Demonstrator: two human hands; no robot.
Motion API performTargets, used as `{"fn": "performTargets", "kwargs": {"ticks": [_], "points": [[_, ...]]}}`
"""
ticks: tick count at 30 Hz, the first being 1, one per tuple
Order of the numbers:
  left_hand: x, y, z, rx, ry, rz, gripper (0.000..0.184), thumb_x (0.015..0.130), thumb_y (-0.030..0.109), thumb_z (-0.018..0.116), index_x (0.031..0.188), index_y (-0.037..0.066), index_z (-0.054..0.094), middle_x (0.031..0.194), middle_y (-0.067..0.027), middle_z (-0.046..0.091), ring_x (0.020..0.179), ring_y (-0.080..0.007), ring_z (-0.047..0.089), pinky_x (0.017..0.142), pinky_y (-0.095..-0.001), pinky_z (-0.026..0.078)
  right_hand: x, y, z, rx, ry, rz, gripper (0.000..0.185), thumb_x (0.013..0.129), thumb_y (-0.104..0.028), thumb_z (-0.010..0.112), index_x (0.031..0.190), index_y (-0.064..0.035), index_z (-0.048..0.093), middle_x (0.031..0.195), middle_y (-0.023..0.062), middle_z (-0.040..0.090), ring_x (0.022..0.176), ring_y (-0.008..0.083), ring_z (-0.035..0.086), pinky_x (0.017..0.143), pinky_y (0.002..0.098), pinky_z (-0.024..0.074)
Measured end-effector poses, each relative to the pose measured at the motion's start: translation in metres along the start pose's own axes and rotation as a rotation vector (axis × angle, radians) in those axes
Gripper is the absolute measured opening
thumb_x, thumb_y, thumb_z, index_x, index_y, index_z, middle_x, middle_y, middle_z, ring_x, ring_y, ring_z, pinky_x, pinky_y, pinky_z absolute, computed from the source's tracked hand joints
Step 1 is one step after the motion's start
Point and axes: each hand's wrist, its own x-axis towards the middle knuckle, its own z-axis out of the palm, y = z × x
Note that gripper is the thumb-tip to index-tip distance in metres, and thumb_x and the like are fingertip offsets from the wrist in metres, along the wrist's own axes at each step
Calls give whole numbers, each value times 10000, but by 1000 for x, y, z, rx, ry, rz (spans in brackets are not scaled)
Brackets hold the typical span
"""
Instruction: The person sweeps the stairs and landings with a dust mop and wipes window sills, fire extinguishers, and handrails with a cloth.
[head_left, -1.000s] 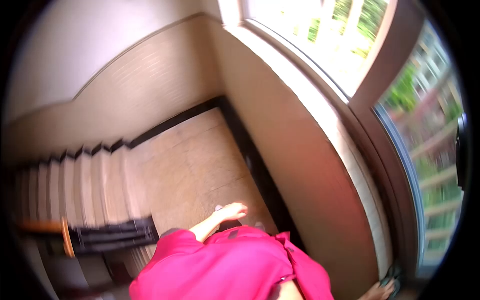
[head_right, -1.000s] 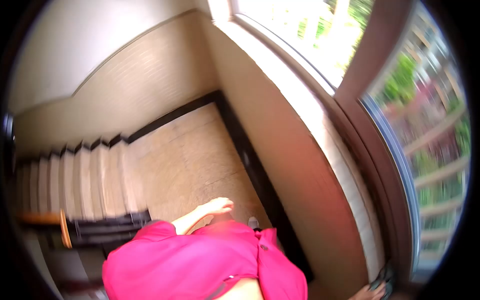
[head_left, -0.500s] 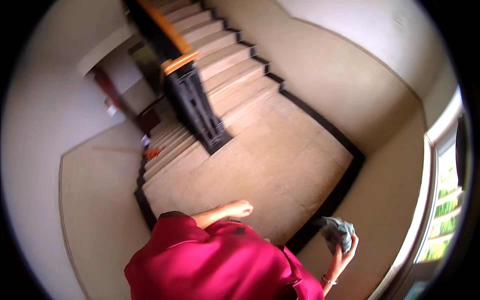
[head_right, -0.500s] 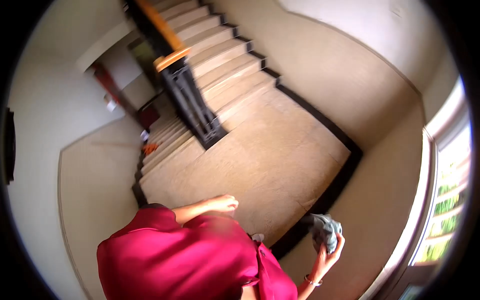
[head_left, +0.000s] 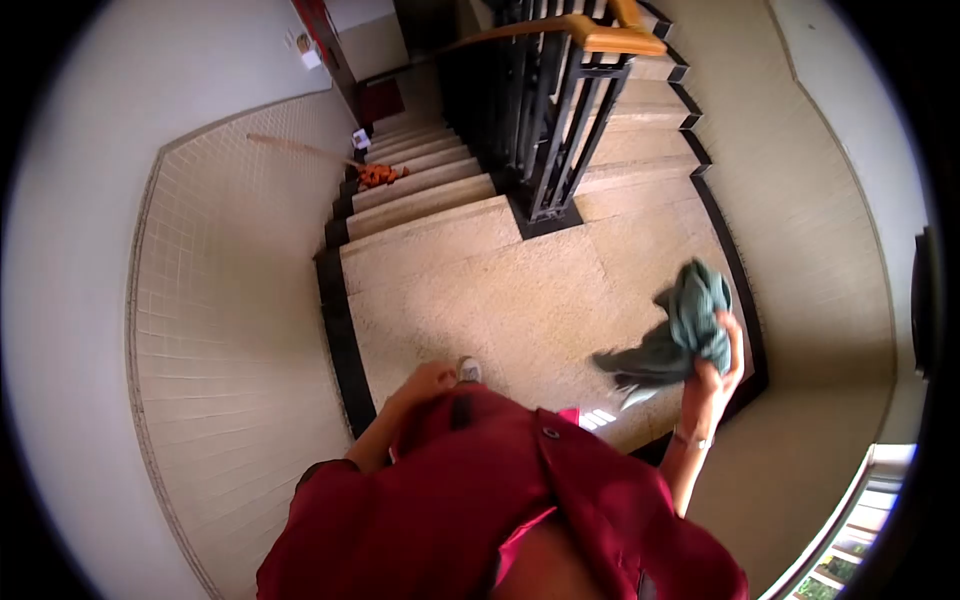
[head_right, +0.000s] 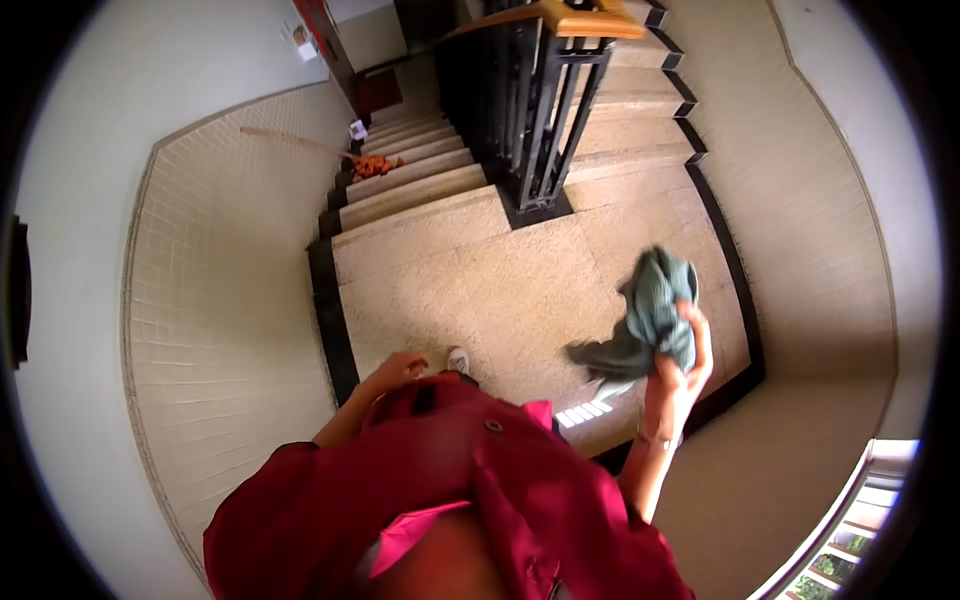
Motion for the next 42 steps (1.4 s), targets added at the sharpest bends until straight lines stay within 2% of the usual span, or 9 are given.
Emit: {"fn": "performTargets", "kwargs": {"ticks": [7, 11, 15, 21, 25, 27, 29, 35, 42], "points": [[66, 48, -154, -131, 230, 21, 162, 857, 70, 513, 1005, 22, 557, 903, -90, 609, 831, -164, 588, 742, -292, 467, 94, 28, 170, 365, -291, 139, 679, 545, -61, 479, 1215, 49, 451, 1205, 179, 480, 1066, 269, 521, 974, 341, 396], [154, 126, -229, -445, 391, 339, 220, 841, 146, 568, 1012, 7, 556, 902, -130, 607, 847, -200, 593, 759, -307, 462, 145, 74, 248, 371, -554, 203, 669, 576, -73, 504, 1231, 51, 446, 1200, 155, 494, 1058, 230, 521, 980, 321, 378], [235, 141, -283, -239, 357, 481, 196, 827, 149, 582, 935, -15, 582, 875, -145, 606, 812, -205, 597, 716, -341, 448, 188, 109, 321, 370, -731, 290, 572, 663, 12, 453, 1233, 64, 443, 1178, 137, 527, 1072, 185, 517, 978, 285, 356], [303, 102, -371, -773, 396, 228, 276, 935, 247, 462, 1059, 14, 543, 868, 18, 567, 809, -59, 503, 764, -238, 420, 288, 166, 381, 46, -636, 147, 317, 844, -111, 588, 1137, 8, 561, 955, 51, 627, 837, 89, 572, 775, 201, 456], [335, 68, -417, -554, 756, -12, 305, 920, 291, 481, 1078, 30, 504, 963, -19, 539, 846, -82, 482, 764, -233, 401, 327, 175, 450, -143, -629, 48, 237, 814, -153, 641, 974, 20, 617, 864, 35, 634, 754, 84, 571, 674, 215, 466], [349, 46, -446, -382, 678, 66, 303, 857, 217, 561, 1088, 41, 476, 1030, -62, 516, 953, -164, 495, 809, -287, 403, 343, 183, 484, -353, -609, 28, 234, 807, -211, 644, 942, -19, 635, 833, 60, 644, 726, 130, 602, 637, 249, 501], [353, 45, -452, -215, 807, 191, 351, 812, 177, 603, 1103, 40, 462, 1017, -86, 525, 977, -207, 509, 819, -312, 403, 349, 206, 518, -449, -596, -394, 209, 794, -192, 656, 914, -22, 633, 800, 67, 642, 673, 142, 605, 584, 258, 495], [397, 1, -487, -236, 428, 245, 217, 799, 109, 551, 970, -20, 517, 832, -171, 554, 759, -338, 537, 691, -369, 423, 370, 221, 584, -710, -770, -369, 275, 815, -310, 620, 869, -43, 582, 698, 88, 589, 600, 241, 611, 525, 297, 455], [422, -74, -572, -796, 137, 118, 269, 854, 159, 422, 1022, -20, 533, 901, -85, 567, 831, -169, 537, 719, -308, 425, 412, 209, 624, -643, -665, -217, 230, 853, -276, 582, 939, -65, 553, 610, 76, 559, 510, 157, 540, 487, 296, 406]]}}
